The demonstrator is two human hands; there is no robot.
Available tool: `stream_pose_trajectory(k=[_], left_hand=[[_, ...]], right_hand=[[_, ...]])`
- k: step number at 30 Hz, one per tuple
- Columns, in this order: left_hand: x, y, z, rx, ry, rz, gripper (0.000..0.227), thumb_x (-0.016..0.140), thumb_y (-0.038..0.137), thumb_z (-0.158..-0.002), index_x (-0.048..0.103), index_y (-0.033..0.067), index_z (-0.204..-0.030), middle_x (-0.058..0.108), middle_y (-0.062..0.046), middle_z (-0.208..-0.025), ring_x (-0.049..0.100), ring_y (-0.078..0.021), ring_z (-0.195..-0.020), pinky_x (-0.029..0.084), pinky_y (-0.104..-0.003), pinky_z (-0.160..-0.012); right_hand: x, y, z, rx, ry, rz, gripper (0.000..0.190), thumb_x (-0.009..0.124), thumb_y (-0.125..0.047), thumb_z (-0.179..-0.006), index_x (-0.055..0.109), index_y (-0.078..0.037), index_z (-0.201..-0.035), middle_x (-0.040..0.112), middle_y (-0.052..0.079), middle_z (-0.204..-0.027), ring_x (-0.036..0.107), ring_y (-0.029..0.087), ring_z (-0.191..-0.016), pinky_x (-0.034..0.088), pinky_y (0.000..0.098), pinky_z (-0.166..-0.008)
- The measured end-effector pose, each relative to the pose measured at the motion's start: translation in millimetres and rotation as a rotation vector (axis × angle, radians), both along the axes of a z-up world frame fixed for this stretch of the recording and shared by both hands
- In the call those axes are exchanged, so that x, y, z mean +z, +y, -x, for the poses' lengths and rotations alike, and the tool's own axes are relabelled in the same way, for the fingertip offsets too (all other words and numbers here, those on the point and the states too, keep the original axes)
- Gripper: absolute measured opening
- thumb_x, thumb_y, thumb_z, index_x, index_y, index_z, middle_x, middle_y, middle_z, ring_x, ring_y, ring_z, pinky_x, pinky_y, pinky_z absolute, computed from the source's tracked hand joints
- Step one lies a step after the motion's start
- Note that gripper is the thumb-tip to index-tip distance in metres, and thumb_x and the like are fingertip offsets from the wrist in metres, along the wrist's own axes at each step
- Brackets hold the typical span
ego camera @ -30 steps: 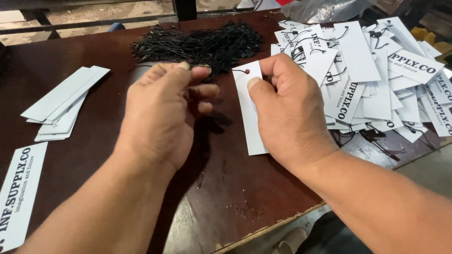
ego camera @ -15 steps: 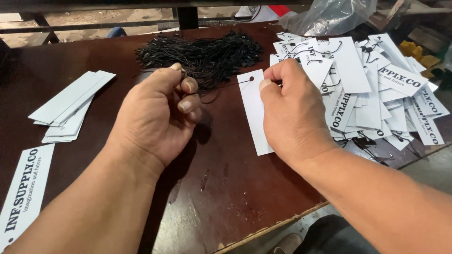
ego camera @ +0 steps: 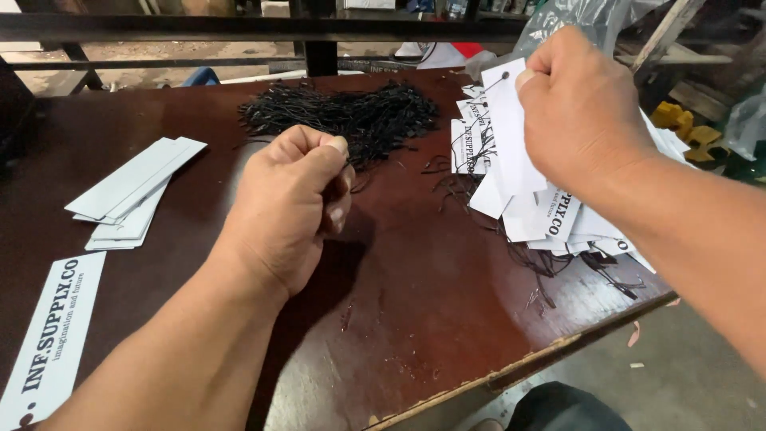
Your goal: Manually attaching plastic fasteners to paper clothing tags at a workstation.
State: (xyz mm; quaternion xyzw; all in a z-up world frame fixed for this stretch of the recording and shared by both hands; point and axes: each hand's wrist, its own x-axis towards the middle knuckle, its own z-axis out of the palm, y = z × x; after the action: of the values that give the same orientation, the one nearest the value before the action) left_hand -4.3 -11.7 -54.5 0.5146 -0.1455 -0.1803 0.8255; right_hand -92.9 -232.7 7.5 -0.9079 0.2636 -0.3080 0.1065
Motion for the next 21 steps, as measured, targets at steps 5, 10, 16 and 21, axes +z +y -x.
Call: stream_pose_trajectory(k=[5,10,16,21], left_hand=[[11,2,18,-0.011,-0.268,-0.413,0.017,0.057,0.015,-0.095,0.053,0.0098,-0.08,0.055,-0.007,-0.057,0.044,-0.0137,-0.048,0.037,-0.03,-0.048],[15,-5,39,-0.089,-0.454,-0.764,0.007,0.059,0.022,-0.091,0.062,0.0174,-0.088,0.07,0.003,-0.076,0.06,-0.0122,-0.066,0.049,-0.03,-0.068],[19,-5,40,-0.105,-0.485,-0.812,0.014,0.06,0.025,-0.088,0.073,0.0223,-0.093,0.077,0.009,-0.085,0.069,-0.0073,-0.078,0.053,-0.025,-0.079],[9,-3,22,0.134,-0.333,-0.584,0.012,0.058,0.018,-0.089,0.069,0.0164,-0.084,0.078,0.005,-0.082,0.07,-0.0088,-0.065,0.052,-0.025,-0.066]], right_hand=[[14,25,4,-0.172,0.051,-0.283,0.017,0.041,-0.017,-0.098,0.055,-0.016,-0.088,0.056,0.01,-0.082,0.049,0.032,-0.059,0.036,0.0534,-0.024],[22,37,16,-0.189,-0.056,-0.55,0.014,0.045,-0.022,-0.104,0.051,-0.019,-0.092,0.041,0.004,-0.071,0.027,0.019,-0.052,0.015,0.036,-0.036],[3,-41,17,-0.176,-0.089,-0.224,0.014,0.059,-0.019,-0.099,0.068,-0.018,-0.11,0.06,0.004,-0.075,0.049,0.022,-0.06,0.033,0.0438,-0.046],[3,-98,30,-0.227,-0.055,-0.018,0.015,0.064,-0.018,-0.099,0.071,-0.016,-0.112,0.071,0.011,-0.098,0.065,0.03,-0.084,0.053,0.0509,-0.062]])
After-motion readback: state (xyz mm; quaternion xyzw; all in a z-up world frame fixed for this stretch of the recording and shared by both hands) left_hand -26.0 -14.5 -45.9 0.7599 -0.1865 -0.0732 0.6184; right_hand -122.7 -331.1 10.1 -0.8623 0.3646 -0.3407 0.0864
